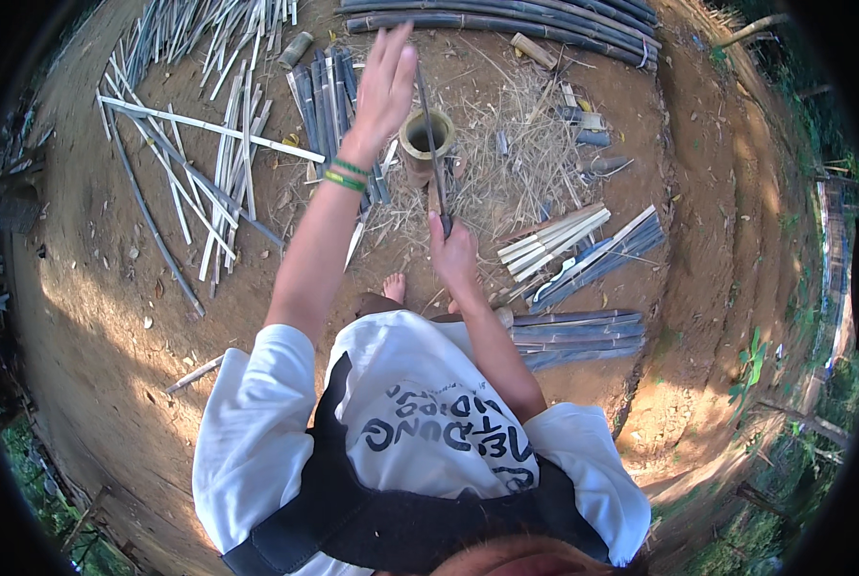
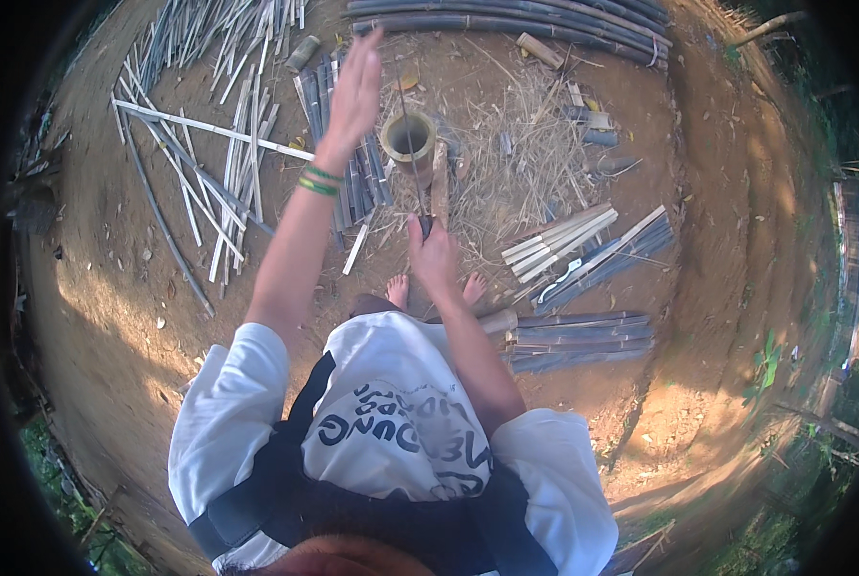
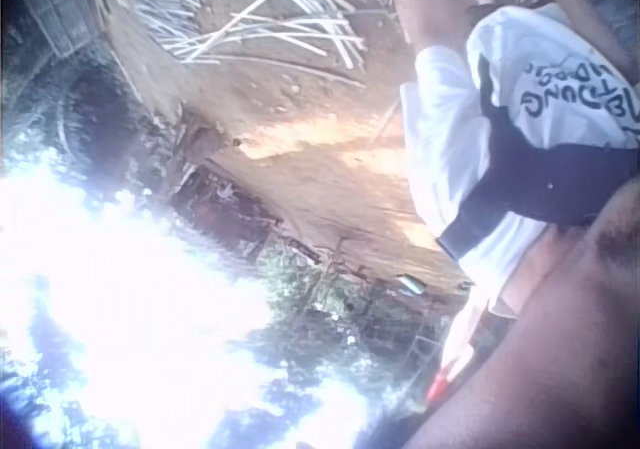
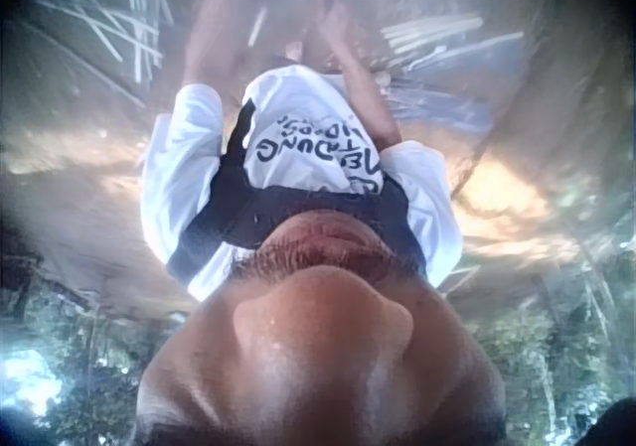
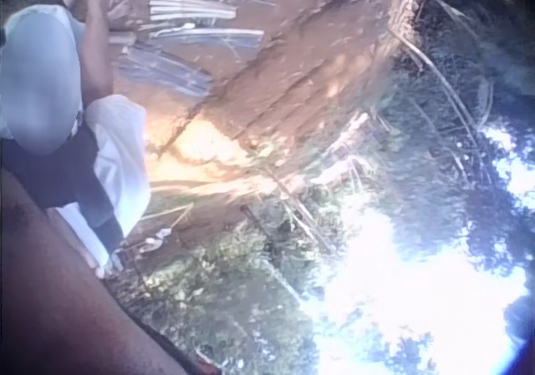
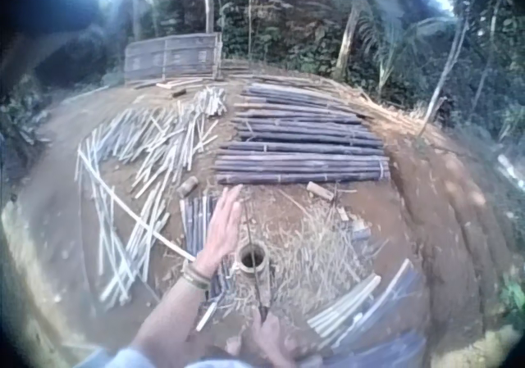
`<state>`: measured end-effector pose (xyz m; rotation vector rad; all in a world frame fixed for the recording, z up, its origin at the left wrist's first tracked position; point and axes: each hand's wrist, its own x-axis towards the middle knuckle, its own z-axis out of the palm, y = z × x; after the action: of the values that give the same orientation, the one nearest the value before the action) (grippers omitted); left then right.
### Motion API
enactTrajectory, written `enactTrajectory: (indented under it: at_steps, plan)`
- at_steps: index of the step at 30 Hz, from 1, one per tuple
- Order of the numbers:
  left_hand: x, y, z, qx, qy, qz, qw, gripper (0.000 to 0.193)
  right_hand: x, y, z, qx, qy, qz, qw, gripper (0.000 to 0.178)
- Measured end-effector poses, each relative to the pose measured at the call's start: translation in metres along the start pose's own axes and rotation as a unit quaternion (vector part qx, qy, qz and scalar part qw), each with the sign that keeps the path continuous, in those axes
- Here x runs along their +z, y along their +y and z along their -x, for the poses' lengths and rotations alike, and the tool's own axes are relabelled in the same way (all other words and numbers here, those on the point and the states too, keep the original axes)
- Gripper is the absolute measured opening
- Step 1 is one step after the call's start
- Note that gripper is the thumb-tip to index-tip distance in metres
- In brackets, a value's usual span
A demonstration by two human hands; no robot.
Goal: The person shaves a piece of split bamboo using a large blade, then uses a wooden block to hammer the blade through another section of bamboo to split it further.
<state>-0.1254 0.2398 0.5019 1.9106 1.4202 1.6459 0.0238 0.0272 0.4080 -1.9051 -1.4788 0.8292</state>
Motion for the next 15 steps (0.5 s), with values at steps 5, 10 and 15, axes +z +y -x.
enactTrajectory:
  at_steps: [5, 10, 15]
  plan:
    - [-0.041, 0.108, -0.126, 0.297, 0.010, -0.018, 0.955, 0.063, -0.003, -0.001, 0.005, -0.002, -0.002, -0.008, 1.000, 0.050]
    - [0.020, 0.092, -0.113, 0.357, -0.113, -0.025, 0.927, 0.057, -0.012, 0.003, 0.012, 0.042, -0.005, -0.009, 0.999, 0.050]
    - [0.109, -0.025, -0.054, 0.476, -0.111, -0.109, 0.865, 0.057, -0.023, 0.004, -0.001, 0.043, -0.028, 0.026, 0.998, 0.049]
